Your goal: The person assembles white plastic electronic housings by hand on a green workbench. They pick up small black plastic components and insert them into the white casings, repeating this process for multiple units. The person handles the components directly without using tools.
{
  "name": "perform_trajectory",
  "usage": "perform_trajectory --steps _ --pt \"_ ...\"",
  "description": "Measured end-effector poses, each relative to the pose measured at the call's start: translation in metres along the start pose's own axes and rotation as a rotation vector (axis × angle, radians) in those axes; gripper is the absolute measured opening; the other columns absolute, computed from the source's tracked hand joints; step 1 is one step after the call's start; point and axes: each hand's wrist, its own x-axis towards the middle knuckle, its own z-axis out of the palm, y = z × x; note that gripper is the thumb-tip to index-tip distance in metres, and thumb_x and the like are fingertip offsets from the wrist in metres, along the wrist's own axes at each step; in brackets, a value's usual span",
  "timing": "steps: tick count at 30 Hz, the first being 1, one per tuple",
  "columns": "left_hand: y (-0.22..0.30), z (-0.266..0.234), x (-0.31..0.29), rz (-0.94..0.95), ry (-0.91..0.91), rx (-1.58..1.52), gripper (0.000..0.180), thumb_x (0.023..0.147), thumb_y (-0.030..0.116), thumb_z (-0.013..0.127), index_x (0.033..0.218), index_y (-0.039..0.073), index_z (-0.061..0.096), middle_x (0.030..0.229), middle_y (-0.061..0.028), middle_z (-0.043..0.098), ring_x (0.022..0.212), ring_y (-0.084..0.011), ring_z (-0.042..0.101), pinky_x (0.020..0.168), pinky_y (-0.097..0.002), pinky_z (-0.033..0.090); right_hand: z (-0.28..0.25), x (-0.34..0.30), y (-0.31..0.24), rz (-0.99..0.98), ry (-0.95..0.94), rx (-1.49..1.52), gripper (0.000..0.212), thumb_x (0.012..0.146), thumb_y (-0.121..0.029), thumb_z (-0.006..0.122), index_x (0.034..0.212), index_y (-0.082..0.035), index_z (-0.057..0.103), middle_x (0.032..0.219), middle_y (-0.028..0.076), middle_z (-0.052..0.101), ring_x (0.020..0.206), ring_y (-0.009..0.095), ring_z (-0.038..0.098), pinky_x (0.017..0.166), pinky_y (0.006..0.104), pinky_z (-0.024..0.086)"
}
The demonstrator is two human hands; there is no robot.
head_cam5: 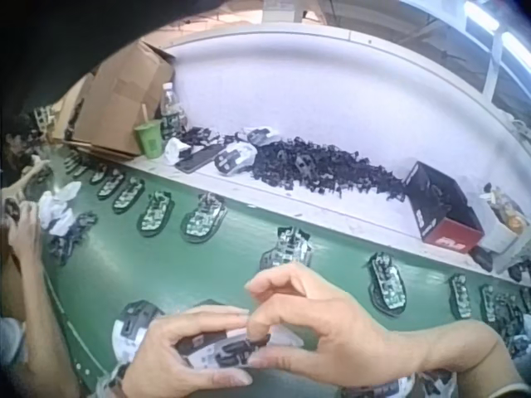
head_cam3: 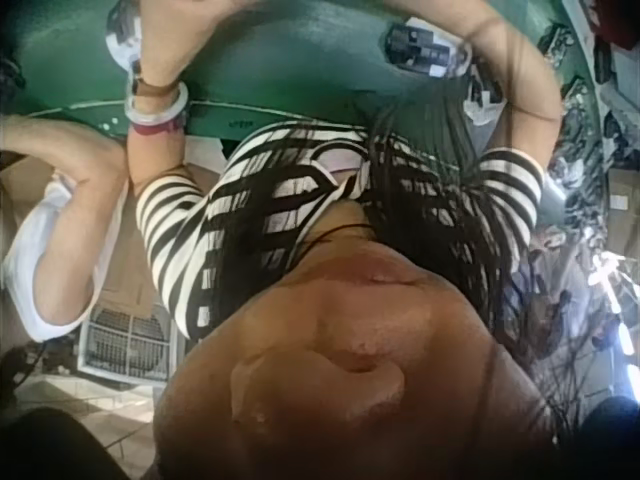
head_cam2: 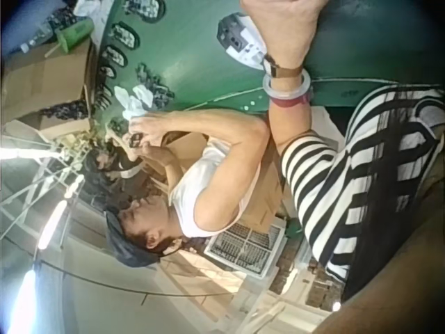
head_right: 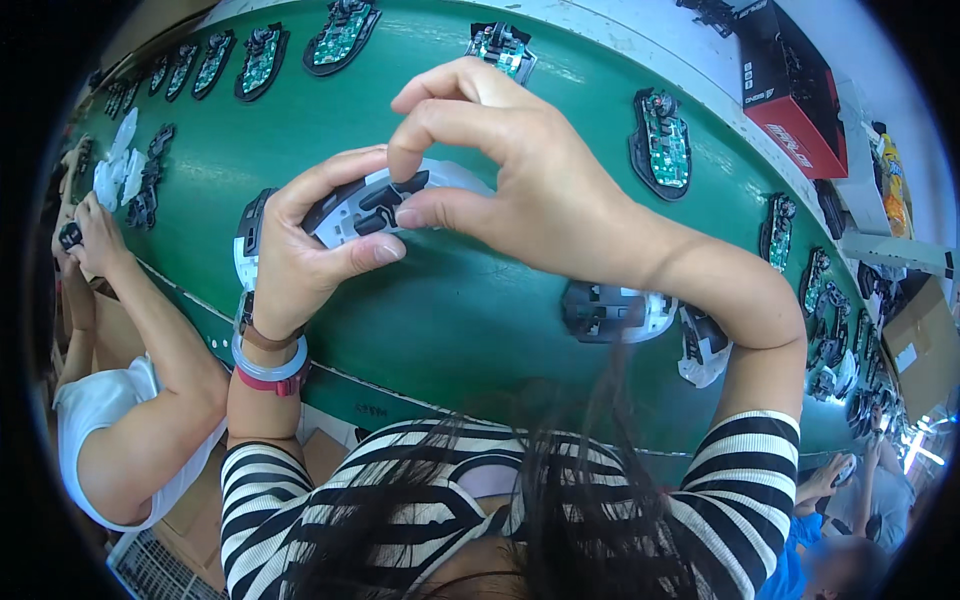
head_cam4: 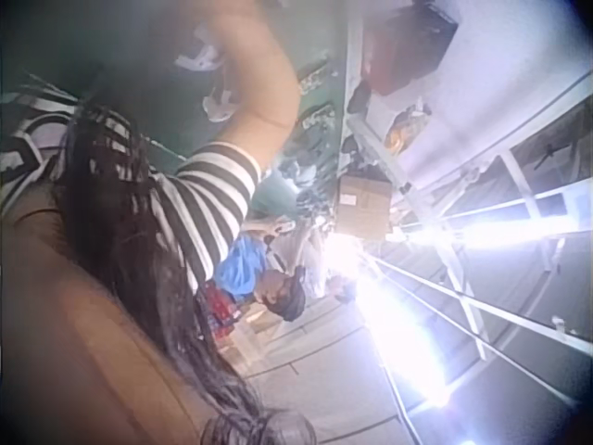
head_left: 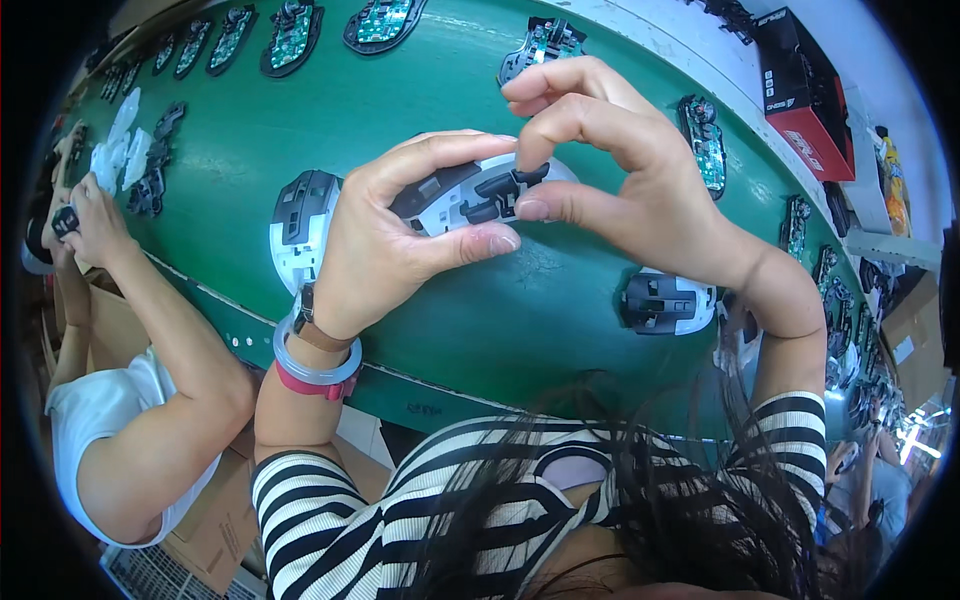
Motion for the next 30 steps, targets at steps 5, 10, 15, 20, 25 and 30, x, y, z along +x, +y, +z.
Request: perform_trajectory --steps 5,10,15,20,25,30 --pt "0.003 0.001 -0.001 -0.043 -0.023 -0.086 0.055 0.066 0.012 0.087 0.117 0.004 0.067 0.114 -0.0097 0.067 0.104 -0.0185 0.063 0.093 -0.031 0.048 0.004 -0.002 0.003 -0.023 0.053 0.181 0.022 0.07 -0.006 0.082 0.087 -0.007 0.068 0.116 0.01 0.059 0.107 0.022 0.057 0.091 0.0342 0.046" --pt "-0.003 0.005 -0.001 0.029 -0.003 -0.009 0.057 0.065 0.012 0.087 0.118 0.003 0.066 0.115 -0.0125 0.066 0.106 -0.0207 0.062 0.094 -0.0311 0.047 0.018 -0.013 0.012 0.087 0.146 0.29 0.021 0.071 -0.007 0.082 0.087 -0.006 0.068 0.116 0.01 0.06 0.109 0.021 0.058 0.093 0.0329 0.047" --pt "-0.006 0.004 -0.001 0.1 -0.005 0.118 0.056 0.072 0.016 0.081 0.123 0.001 0.062 0.121 -0.014 0.062 0.111 -0.0204 0.059 0.098 -0.0311 0.045 0.023 -0.018 0.005 0.265 0.118 0.336 0.04 0.078 -0.009 0.077 0.112 -0.005 0.057 0.115 0.013 0.06 0.109 0.022 0.058 0.092 0.0336 0.049" --pt "0.009 0.011 -0.001 -0.019 0.046 0.018 0.056 0.068 0.006 0.072 0.123 0.002 0.062 0.112 -0.0134 0.063 0.105 -0.0231 0.061 0.095 -0.0329 0.047 0.013 -0.015 -0.007 0.43 -0.067 0.429 0.051 0.083 -0.01 0.07 0.125 -0.001 0.04 0.116 0.021 0.056 0.108 0.028 0.06 0.089 0.0376 0.05" --pt "0.007 0.014 -0.004 0.262 -0.117 0.261 0.074 0.063 0.003 0.075 0.134 0.006 0.055 0.123 -0.0152 0.061 0.112 -0.0304 0.06 0.096 -0.0377 0.048 0.012 -0.05 -0.03 0.153 -0.059 0.004 0.061 0.084 -0.013 0.07 0.132 0.003 0.036 0.122 0.024 0.049 0.118 0.039 0.052 0.1 0.0434 0.043" --pt "0.002 0.037 -0.006 0.274 -0.702 0.645 0.095 0.065 0.018 0.085 0.147 0.012 0.038 0.147 -0.0193 0.04 0.141 -0.0372 0.031 0.113 -0.0504 0.027 -0.054 -0.072 -0.055 0.298 -0.415 -0.185 0.051 0.087 -0.033 0.069 0.121 0.003 0.056 0.122 0.026 0.053 0.117 0.041 0.052 0.099 0.0445 0.044"
